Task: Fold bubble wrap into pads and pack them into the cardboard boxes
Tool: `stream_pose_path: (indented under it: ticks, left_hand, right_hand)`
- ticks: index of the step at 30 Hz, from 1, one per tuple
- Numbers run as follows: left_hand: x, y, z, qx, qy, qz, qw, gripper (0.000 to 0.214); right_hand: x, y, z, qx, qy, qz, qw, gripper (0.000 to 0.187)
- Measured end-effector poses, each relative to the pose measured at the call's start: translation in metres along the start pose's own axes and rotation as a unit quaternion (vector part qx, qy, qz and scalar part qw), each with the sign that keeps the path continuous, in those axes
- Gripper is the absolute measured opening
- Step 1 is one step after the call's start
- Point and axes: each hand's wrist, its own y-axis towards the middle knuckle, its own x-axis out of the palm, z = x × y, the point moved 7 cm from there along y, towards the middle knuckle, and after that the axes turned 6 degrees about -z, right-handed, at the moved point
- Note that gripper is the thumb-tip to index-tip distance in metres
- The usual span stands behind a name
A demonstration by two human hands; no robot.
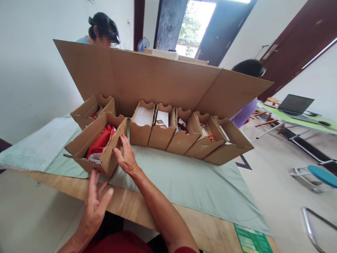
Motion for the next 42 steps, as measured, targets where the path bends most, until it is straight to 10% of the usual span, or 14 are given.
stream_pose_path:
  ticks: [11, 20, 25, 30, 35, 42]
  left_hand:
    - [0.033, 0.051, 0.006, 0.05, -0.01, -0.015, 0.999, 0.083]
    - [0.069, 0.16, 0.008, 0.072, -0.019, -0.034, 0.997, 0.091]
    - [0.083, 0.17, -0.001, 0.065, -0.014, -0.079, 0.995, 0.084]
    - [0.022, 0.154, 0.015, 0.164, 0.116, 0.023, 0.979, 0.064]
    - [-0.065, 0.193, 0.06, 0.194, 0.219, 0.199, 0.935, 0.075]
    - [-0.069, 0.264, 0.106, 0.244, 0.429, 0.108, 0.863, 0.036]
  right_hand:
    - [-0.019, -0.074, 0.066, 0.098, -0.049, 0.068, 0.992, 0.042]
    - [-0.017, -0.077, 0.069, 0.089, -0.074, 0.052, 0.992, 0.03]
    - [-0.017, -0.078, 0.077, 0.083, -0.065, 0.056, 0.993, 0.029]
    - [-0.019, -0.078, 0.082, 0.08, -0.06, 0.055, 0.993, 0.026]
    - [-0.02, -0.075, 0.08, 0.088, -0.058, 0.045, 0.993, 0.023]
    - [-0.02, -0.073, 0.076, 0.087, -0.061, 0.056, 0.993, 0.022]
